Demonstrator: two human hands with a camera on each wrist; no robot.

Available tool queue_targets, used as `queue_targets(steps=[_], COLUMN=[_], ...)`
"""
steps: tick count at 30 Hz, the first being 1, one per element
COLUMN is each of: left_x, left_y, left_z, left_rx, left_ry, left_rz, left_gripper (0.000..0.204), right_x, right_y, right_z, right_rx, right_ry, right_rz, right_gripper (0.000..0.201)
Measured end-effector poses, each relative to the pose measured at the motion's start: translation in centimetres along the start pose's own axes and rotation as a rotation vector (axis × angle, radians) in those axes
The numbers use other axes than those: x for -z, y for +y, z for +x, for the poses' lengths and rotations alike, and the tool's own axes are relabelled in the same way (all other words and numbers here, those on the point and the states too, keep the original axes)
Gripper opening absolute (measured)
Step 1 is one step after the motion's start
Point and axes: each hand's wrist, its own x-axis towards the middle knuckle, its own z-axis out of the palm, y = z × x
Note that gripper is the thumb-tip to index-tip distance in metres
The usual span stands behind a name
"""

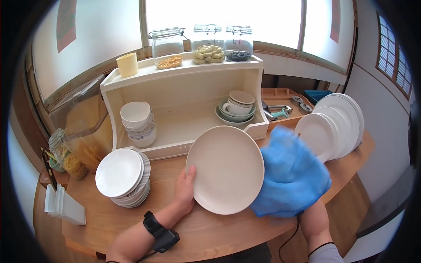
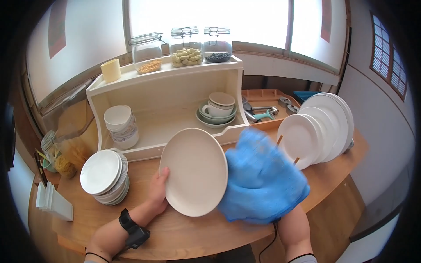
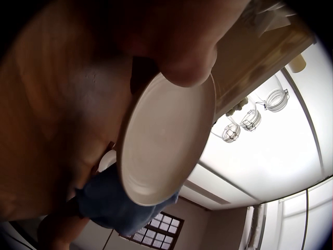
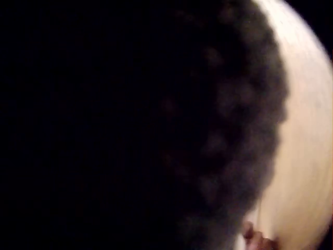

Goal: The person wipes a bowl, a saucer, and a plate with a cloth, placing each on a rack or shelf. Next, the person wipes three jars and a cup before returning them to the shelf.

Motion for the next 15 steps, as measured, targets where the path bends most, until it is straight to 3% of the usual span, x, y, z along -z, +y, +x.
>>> queue_targets(steps=[11,15], left_x=[-0.2,0.6], left_y=[0.9,1.1], left_z=[-0.6,-0.8], left_rx=[0.073,0.137], left_ry=[-0.094,-0.154], left_rz=[-0.097,-0.066], left_gripper=[0.043,0.047], right_x=[8.1,10.8], right_y=[2.8,5.7], right_z=[4.3,8.1], right_rx=[0.544,0.392], right_ry=[0.207,0.079], right_rz=[0.331,0.313], right_gripper=[0.036,0.04])
